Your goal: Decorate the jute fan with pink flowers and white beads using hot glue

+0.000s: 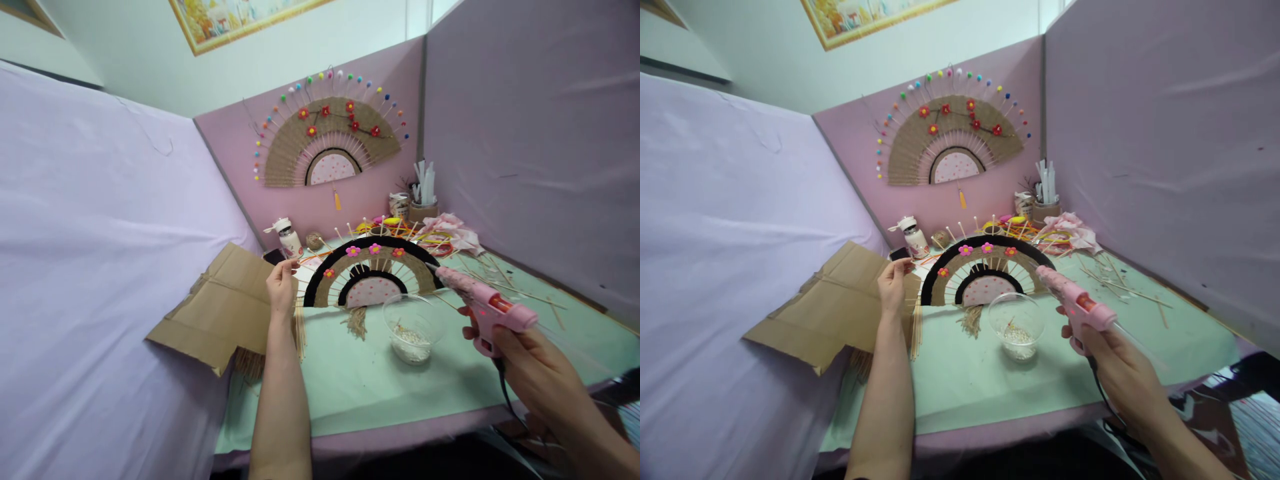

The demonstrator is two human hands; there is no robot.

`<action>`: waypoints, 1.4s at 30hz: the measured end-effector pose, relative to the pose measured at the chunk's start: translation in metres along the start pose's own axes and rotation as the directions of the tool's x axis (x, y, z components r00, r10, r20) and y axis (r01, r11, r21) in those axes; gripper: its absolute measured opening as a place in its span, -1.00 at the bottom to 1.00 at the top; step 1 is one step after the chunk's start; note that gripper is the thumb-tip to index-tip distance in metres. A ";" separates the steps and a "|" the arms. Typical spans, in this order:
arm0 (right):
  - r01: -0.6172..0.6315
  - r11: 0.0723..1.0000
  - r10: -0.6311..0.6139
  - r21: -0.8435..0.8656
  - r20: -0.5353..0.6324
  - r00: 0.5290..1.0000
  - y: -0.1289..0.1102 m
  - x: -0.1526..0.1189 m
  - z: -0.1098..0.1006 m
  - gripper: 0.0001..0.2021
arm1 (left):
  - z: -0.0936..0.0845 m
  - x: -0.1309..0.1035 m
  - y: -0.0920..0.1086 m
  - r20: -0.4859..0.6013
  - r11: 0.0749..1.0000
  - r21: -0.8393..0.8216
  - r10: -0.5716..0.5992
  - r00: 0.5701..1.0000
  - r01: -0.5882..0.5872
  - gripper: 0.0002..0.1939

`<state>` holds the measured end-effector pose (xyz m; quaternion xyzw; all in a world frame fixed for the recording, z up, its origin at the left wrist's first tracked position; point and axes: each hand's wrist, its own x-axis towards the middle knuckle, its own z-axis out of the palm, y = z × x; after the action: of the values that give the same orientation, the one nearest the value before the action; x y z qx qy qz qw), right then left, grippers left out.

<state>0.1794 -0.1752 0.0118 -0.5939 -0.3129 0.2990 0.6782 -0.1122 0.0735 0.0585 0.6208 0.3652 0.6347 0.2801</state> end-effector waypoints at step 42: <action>-0.071 0.966 0.087 0.248 -0.056 0.995 -0.012 -0.001 0.001 -0.50 | 0.014 -0.024 0.029 -0.367 0.982 0.124 0.179 0.913 -0.143 -0.74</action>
<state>0.1788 -0.1769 0.0234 -0.5269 -0.2269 0.3424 0.7441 -0.0937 0.0385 0.0677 0.5281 0.3894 0.7447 0.1221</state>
